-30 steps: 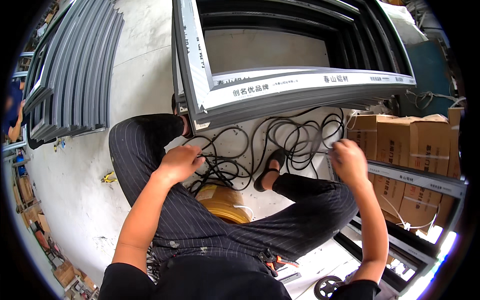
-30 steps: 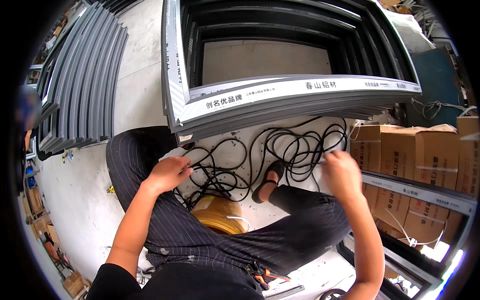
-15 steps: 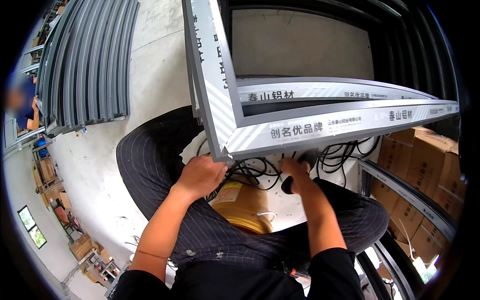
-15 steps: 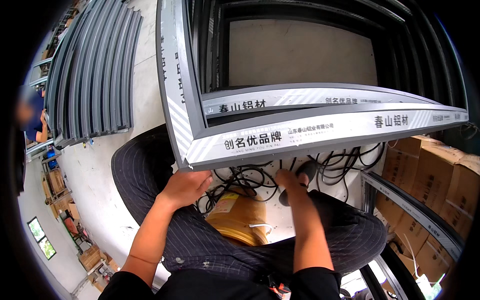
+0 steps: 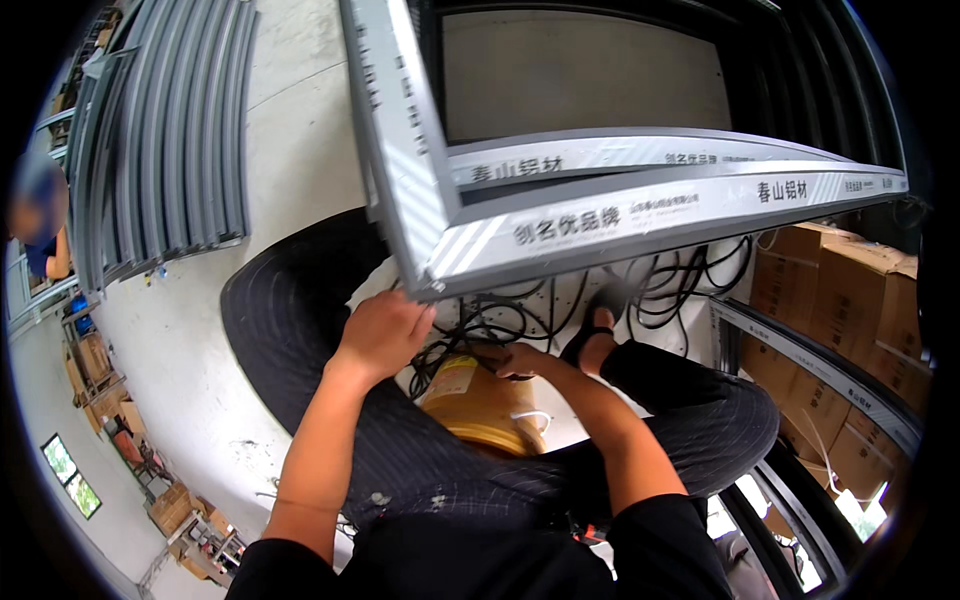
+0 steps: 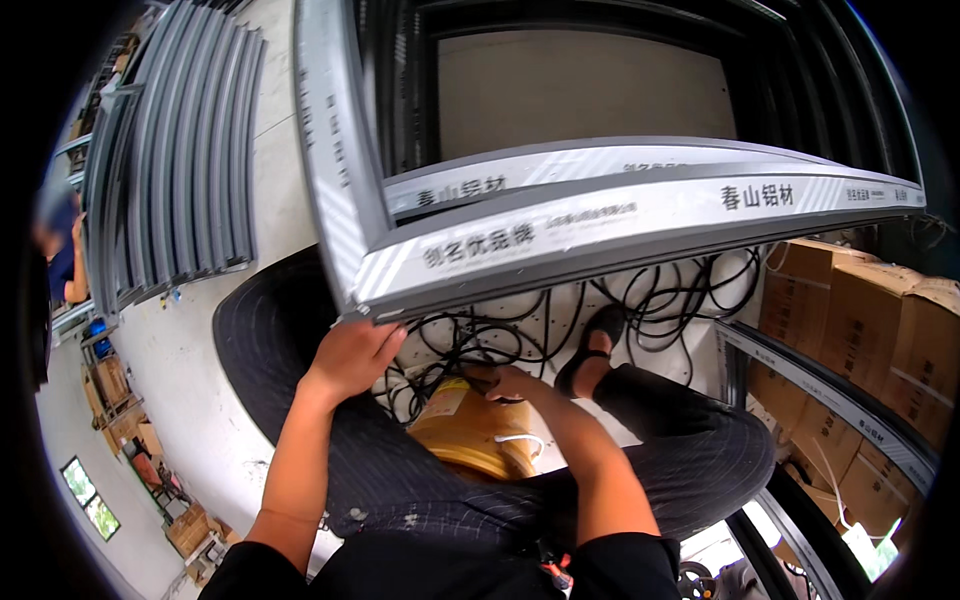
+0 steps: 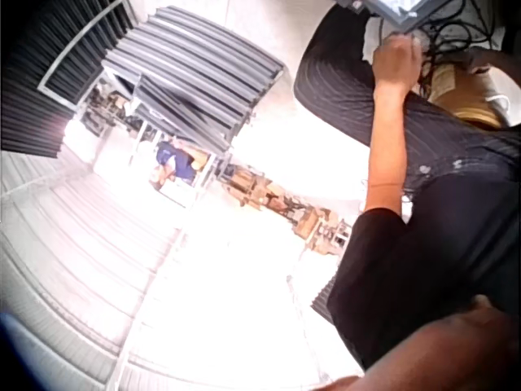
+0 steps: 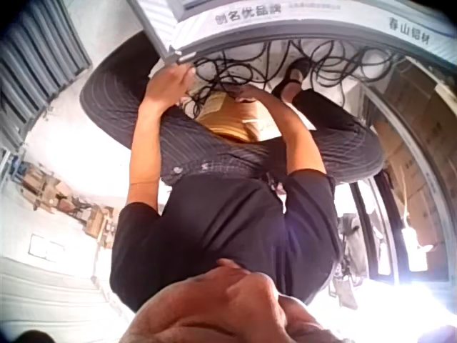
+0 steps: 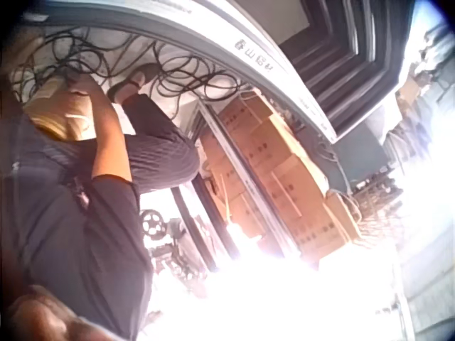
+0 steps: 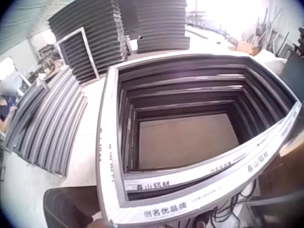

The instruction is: The person assembles metal window frames by inserting rubber sealant strips into the frame channels and securing the components with a specialized tool.

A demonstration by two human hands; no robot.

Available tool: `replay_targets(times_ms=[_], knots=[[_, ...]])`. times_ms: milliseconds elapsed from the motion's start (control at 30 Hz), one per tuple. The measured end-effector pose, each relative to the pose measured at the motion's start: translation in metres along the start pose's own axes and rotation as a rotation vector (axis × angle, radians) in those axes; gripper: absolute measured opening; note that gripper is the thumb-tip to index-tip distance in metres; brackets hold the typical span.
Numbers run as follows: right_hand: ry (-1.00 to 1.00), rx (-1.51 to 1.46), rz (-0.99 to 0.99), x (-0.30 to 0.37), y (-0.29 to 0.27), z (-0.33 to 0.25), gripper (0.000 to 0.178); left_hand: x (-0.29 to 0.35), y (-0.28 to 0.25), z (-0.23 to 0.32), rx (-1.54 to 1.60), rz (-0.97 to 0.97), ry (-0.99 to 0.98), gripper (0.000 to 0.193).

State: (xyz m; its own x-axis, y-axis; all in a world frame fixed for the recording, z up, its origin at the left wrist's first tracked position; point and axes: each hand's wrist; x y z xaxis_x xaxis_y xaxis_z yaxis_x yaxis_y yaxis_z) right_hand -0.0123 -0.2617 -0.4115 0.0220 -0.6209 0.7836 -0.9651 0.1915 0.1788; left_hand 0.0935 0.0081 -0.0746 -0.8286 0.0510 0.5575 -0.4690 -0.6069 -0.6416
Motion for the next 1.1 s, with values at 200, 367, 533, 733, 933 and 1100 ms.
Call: replay_targets(times_ms=[200, 367, 533, 733, 933, 1100], knots=[[-0.059, 0.128, 0.095, 0.046, -0.037, -0.080, 0.023, 0.000, 0.014, -0.019, 0.052, 0.110, 0.027, 0.028], [-0.188, 0.398, 0.420, 0.153, -0.055, -0.181, 0.027, 0.026, 0.014, 0.003, 0.031, -0.172, 0.035, 0.030], [-0.357, 0.228, 0.686, 0.250, -0.026, -0.242, 0.023, 0.075, 0.042, 0.022, 0.546, -0.261, 0.226, 0.041], [-0.460, 0.421, 0.978, 0.300, 0.020, -0.287, 0.021, 0.121, 0.074, 0.046, 1.784, -0.050, -0.026, 0.036], [-0.653, 0.425, 1.037, 0.301, 0.052, -0.324, 0.025, 0.146, 0.037, 0.036, 2.050, 0.178, 0.251, 0.029], [-0.864, 0.544, 0.939, 0.351, 0.097, -0.366, 0.040, 0.208, -0.093, -0.085, 1.901, 0.764, 0.474, 0.023]])
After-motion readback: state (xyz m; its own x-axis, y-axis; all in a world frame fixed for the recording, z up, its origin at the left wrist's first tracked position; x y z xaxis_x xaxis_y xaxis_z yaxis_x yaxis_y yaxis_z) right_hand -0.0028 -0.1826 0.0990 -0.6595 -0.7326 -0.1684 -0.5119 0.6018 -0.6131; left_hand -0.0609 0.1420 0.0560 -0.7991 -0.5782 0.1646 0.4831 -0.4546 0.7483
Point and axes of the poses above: each hand's wrist, its own x-axis away from the middle knuckle, its own y-axis out of the palm, z = x × y, and after that the axes turned 13 degrees about x, right-handed
